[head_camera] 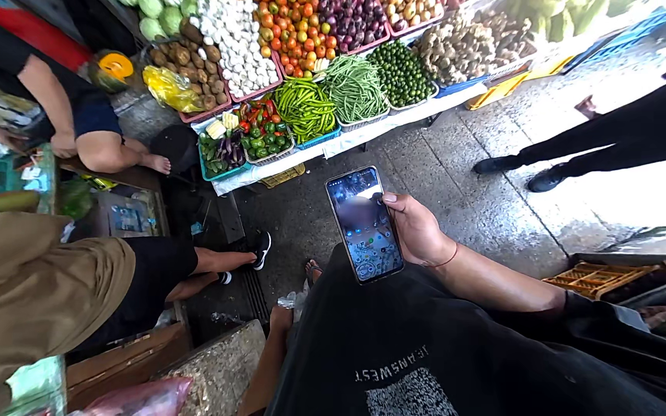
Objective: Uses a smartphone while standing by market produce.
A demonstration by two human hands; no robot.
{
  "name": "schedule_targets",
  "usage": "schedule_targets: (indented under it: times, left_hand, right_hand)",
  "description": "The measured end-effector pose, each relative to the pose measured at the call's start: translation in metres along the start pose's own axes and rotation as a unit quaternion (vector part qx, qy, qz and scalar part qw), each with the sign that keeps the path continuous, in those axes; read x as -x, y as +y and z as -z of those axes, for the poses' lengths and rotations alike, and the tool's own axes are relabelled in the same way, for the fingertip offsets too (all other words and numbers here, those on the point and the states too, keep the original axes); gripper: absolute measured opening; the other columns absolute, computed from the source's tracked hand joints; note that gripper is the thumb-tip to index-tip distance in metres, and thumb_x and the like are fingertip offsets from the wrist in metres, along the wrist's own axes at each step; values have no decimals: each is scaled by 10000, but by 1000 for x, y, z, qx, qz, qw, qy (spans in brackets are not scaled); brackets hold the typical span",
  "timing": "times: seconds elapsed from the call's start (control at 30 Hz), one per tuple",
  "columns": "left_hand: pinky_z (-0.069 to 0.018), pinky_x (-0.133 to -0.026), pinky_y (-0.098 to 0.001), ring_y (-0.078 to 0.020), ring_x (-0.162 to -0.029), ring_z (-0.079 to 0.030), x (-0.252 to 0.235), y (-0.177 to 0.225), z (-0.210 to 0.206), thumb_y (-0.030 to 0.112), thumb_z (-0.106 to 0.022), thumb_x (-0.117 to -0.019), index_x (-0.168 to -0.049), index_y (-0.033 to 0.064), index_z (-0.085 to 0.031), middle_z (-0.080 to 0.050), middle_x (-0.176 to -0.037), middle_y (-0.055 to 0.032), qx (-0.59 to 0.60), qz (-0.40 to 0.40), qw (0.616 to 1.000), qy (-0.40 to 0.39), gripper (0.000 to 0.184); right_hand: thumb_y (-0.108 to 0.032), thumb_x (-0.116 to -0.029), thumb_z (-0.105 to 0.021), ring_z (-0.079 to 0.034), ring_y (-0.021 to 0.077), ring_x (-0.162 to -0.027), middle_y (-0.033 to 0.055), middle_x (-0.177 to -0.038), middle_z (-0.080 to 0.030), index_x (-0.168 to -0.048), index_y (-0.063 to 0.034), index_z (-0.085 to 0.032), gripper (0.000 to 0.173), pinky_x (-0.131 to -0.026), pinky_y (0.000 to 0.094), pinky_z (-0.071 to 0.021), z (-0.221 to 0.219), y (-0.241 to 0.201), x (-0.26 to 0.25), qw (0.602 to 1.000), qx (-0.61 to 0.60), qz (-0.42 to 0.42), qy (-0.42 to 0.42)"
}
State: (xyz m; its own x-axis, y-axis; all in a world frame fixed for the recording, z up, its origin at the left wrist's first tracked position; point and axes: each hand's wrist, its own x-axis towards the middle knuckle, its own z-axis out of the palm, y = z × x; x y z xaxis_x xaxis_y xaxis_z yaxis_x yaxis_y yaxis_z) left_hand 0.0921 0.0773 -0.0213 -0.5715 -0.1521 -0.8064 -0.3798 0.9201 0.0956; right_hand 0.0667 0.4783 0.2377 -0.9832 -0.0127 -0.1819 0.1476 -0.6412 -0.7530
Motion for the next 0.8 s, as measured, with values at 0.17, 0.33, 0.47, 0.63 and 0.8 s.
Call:
schedule_targets:
  times: [0.17, 0.33, 0.47, 0.63, 0.8]
  left_hand:
    - [-483, -1016, -579, -408, -1169, -643, 5, 5, 3, 353, -566, -1045, -1187, -53, -672, -677, -1203, -277, -6, 9, 1000, -4, 443]
    - [-489, -1001, -581, -404, -1145, -653, 3, 1, 4, 367, -577, -1038, -1139, -50, -691, -690, -1165, -271, -15, 11, 1000, -9, 443]
    - [-468, -1038, -582, -406, -1201, -626, 8, 0, 7, 353, -576, -1037, -1216, -35, -671, -671, -1228, -270, -13, -10, 1000, -16, 438]
    - [-468, -1043, -596, -404, -1232, -612, 15, -4, 16, 397, -566, -1026, -1256, -31, -653, -653, -1280, -261, 33, 11, 999, -35, 493]
    - [-465, -1037, -610, -398, -1230, -611, 19, -9, 20, 384, -549, -1022, -1239, -16, -666, -656, -1277, -246, 82, 17, 996, -38, 470]
  right_hand:
    - [-395, -1034, -347, -709, 190, -1004, 118, -1069, -725, -1215, -88, -648, 466, -917, 404, -589, 2, 1, -1, 1000, -9, 0, -11]
    - [-385, -1033, -346, -706, 186, -1010, 118, -1071, -723, -1206, -91, -652, 459, -921, 404, -586, 0, 1, -2, 1000, -8, 7, -19]
    - [-549, -946, -559, -665, 215, -1145, 104, -1219, -696, -1315, -134, -631, 560, -999, 447, -549, 5, 4, 1, 989, -61, -11, -135]
    - [-805, -836, -523, -596, 411, -1263, 211, -1462, -559, -1477, -194, -514, 886, -1030, 566, -503, -7, 7, -4, 932, -125, -157, -303]
    - [-800, -854, -535, -726, 340, -959, 181, -1180, -714, -1318, -223, -634, 748, -816, 516, -611, -22, 13, -20, 959, -101, -199, -175]
